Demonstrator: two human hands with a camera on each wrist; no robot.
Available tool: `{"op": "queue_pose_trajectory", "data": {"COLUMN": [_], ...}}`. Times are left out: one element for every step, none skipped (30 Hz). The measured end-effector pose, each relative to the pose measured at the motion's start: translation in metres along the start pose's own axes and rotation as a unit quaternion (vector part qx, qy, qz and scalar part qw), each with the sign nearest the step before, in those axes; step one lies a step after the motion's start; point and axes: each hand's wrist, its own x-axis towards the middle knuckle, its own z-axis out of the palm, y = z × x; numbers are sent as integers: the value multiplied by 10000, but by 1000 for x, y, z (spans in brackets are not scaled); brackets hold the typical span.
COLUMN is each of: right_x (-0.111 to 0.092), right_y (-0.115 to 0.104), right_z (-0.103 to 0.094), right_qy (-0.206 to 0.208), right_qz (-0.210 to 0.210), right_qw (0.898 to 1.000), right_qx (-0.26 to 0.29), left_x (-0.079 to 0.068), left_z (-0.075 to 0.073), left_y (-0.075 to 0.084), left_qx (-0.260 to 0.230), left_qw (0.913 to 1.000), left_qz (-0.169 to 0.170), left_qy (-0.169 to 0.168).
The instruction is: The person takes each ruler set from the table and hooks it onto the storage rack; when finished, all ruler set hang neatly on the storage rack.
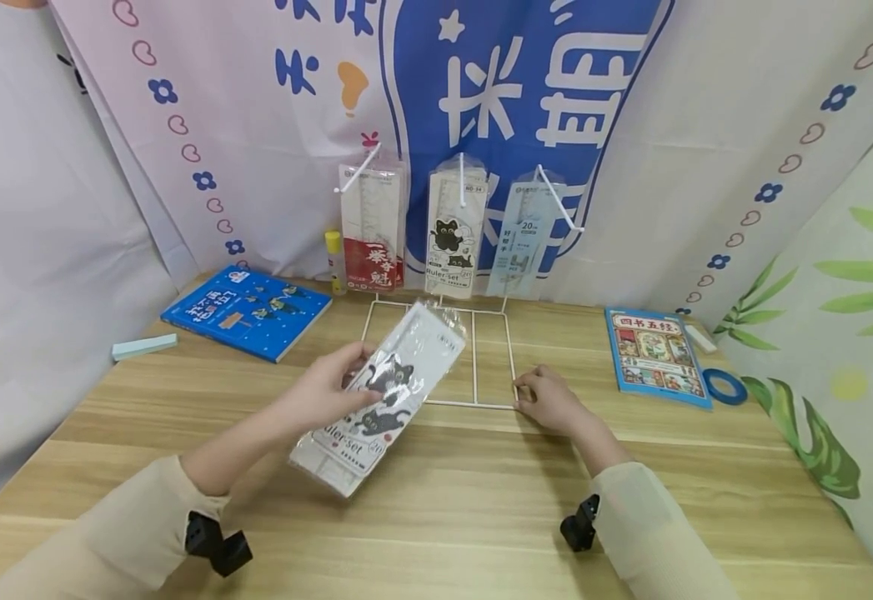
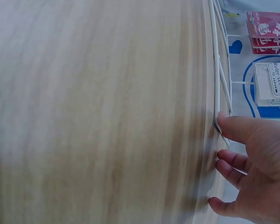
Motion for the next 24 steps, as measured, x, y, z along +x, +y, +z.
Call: {"op": "queue_pose_trajectory", "data": {"right_x": [0, 0, 0, 0, 0, 0, 0, 0, 0, 0, 0, 0, 0, 0, 0, 0, 0, 0, 0, 0, 1, 1, 1, 1], "right_y": [1, 1, 1, 2, 2, 2, 2, 2, 1, 2, 2, 2, 2, 3, 3, 3, 4, 4, 4, 4, 4, 4, 3, 3], "right_z": [0, 0, 0, 0, 0, 0, 1, 1, 1, 2, 2, 2, 2, 3, 2, 2, 2, 2, 2, 2, 2, 2, 1, 1], "right_qy": [11, 23, 40, 53, 71, 82, 86, 90, 94, 93, 98, 97, 106, 118, 131, 136, 137, 136, 135, 134, 131, 130, 129, 132], "right_qz": [-1, -27, -33, -52, -67, -69, -75, -85, -76, -67, -79, -99, -117, -122, -122, -143, -165, -170, -173, -172, -178, -185, -180, -169], "right_qw": [10000, 10000, 10000, 10000, 9999, 9999, 9999, 9999, 9999, 9999, 9999, 9999, 9999, 9999, 9998, 9998, 9998, 9998, 9998, 9998, 9997, 9997, 9997, 9997], "right_qx": [-5, -23, -32, -47, -59, -61, -54, -52, -35, -15, -13, -16, -22, -21, -15, -23, -38, -39, -35, -38, -48, -68, -80, -94], "left_x": [3, 5, 7, 10, 12, 13, 15, 16, 17, 18, 19, 19, 20, 20, 20, 20, 21, 21, 22, 23, 24, 24, 25, 26], "left_z": [-2, -5, -7, -9, -11, -12, -14, -15, -16, -17, -17, -18, -18, -19, -19, -20, -20, -20, -20, -20, -21, -21, -20, -20], "left_y": [7, 13, 20, 26, 31, 37, 42, 46, 50, 53, 56, 58, 60, 61, 62, 63, 64, 65, 65, 65, 65, 65, 65, 65], "left_qx": [-42, -41, -75, -107, -157, -227, -278, -322, -360, -392, -426, -447, -452, -457, -467, -474, -479, -490, -505, -505, -492, -479, -472, -459], "left_qw": [9999, 9997, 9993, 9987, 9978, 9968, 9957, 9945, 9935, 9925, 9915, 9906, 9898, 9891, 9883, 9875, 9866, 9858, 9851, 9843, 9837, 9833, 9831, 9829], "left_qz": [88, 223, 328, 470, 599, 714, 820, 911, 981, 1046, 1101, 1159, 1204, 1252, 1294, 1340, 1387, 1425, 1456, 1496, 1528, 1552, 1566, 1575], "left_qy": [60, 106, 146, 183, 240, 280, 340, 393, 451, 502, 547, 574, 611, 632, 656, 684, 716, 742, 766, 786, 806, 821, 826, 831]}}
